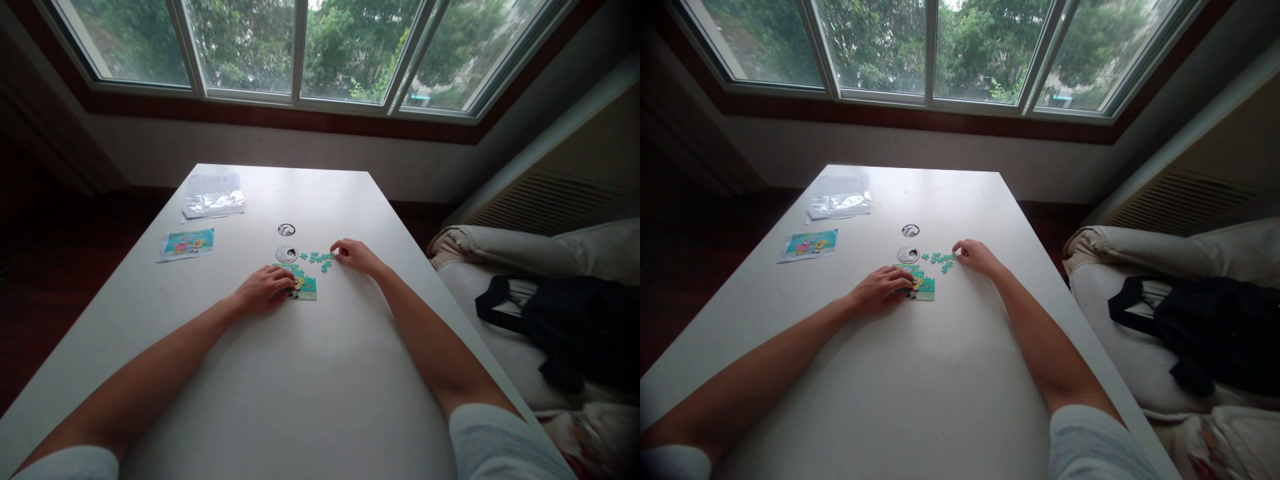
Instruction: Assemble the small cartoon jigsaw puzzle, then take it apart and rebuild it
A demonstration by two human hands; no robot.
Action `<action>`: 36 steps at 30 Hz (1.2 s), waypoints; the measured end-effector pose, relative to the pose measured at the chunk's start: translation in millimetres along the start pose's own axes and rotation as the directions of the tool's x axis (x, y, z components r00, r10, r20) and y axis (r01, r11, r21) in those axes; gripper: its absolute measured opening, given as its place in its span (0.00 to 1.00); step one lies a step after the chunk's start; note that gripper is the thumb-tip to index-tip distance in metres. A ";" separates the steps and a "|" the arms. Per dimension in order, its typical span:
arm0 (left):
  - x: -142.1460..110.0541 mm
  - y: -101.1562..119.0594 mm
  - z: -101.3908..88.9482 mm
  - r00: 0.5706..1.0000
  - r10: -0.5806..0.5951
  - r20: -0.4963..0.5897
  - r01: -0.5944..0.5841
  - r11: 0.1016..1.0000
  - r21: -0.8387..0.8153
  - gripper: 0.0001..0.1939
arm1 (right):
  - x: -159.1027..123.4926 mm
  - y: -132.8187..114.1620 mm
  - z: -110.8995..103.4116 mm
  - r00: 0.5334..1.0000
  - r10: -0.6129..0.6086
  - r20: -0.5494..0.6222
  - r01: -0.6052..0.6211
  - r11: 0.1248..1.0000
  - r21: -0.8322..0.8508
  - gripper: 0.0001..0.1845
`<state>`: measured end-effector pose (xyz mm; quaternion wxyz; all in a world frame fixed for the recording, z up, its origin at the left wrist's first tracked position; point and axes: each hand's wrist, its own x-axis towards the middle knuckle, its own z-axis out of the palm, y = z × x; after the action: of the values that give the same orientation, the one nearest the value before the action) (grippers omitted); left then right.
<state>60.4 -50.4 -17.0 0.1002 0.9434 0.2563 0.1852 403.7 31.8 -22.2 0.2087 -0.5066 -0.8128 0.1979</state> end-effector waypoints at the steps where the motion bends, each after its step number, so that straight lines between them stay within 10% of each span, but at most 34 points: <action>1: 0.1 -0.1 0.3 1.000 -0.001 -0.001 0.001 1.000 0.000 0.12 | 0.2 0.3 0.7 1.000 -0.009 0.006 0.009 1.000 0.002 0.11; 36: 0.3 1.3 0.3 1.000 -0.016 -0.012 0.016 1.000 -0.012 0.11 | 1.8 2.5 19.0 0.983 -0.075 -0.169 0.062 0.995 -0.082 0.09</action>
<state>61.3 -51.4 -16.8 0.1055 0.9396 0.2633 0.1916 394.6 32.3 -39.1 0.2650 -0.5011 -0.8158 0.1148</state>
